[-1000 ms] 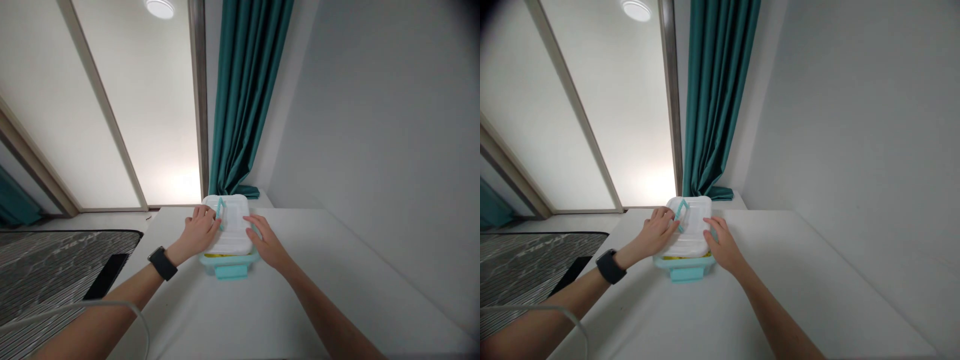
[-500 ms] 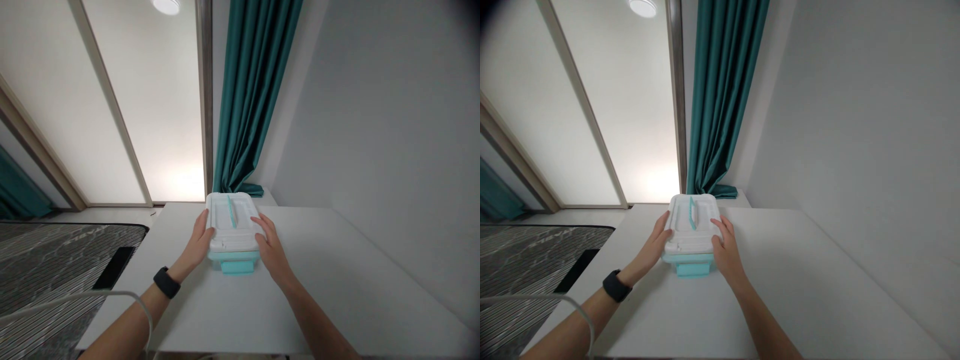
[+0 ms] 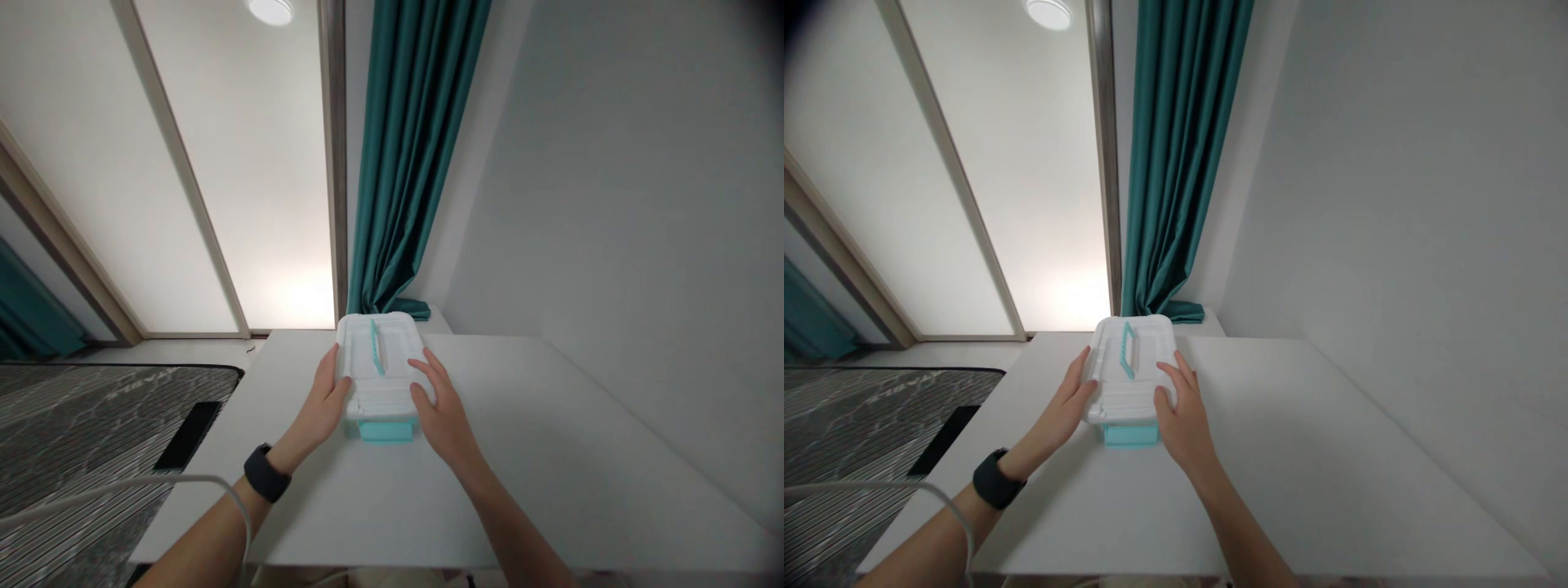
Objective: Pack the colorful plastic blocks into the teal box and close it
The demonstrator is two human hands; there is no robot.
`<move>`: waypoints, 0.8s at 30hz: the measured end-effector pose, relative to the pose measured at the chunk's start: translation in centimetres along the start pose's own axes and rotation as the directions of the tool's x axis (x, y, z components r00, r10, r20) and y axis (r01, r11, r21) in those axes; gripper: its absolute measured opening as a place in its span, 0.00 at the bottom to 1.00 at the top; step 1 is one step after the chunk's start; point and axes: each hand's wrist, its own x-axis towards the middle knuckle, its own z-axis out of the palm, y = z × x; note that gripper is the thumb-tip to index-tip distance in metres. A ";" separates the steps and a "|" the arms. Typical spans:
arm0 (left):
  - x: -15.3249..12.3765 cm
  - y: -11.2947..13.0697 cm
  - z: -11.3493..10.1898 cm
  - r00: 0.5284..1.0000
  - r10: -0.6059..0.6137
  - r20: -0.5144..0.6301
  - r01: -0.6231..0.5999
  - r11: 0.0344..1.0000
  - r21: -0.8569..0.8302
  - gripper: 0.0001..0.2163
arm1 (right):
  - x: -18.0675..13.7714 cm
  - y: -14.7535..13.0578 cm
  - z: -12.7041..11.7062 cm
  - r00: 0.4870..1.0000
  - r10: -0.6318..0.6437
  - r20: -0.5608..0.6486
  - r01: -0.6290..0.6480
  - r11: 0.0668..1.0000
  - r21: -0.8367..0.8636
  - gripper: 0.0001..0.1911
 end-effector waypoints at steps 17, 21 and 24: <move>11.7 -2.6 -1.3 0.992 -0.018 0.127 0.011 0.998 0.054 0.26 | -0.5 1.8 0.5 0.997 -0.067 0.029 0.072 0.971 -0.227 0.25; 11.5 -3.3 -1.1 0.995 -0.020 0.099 0.014 0.998 0.055 0.23 | 0.0 2.8 0.3 0.996 -0.076 0.056 0.085 0.979 -0.183 0.26; 9.8 -3.6 -1.8 0.999 -0.019 0.043 0.016 0.997 0.070 0.21 | 1.7 4.3 -0.6 0.988 -0.073 0.135 0.089 0.990 -0.113 0.28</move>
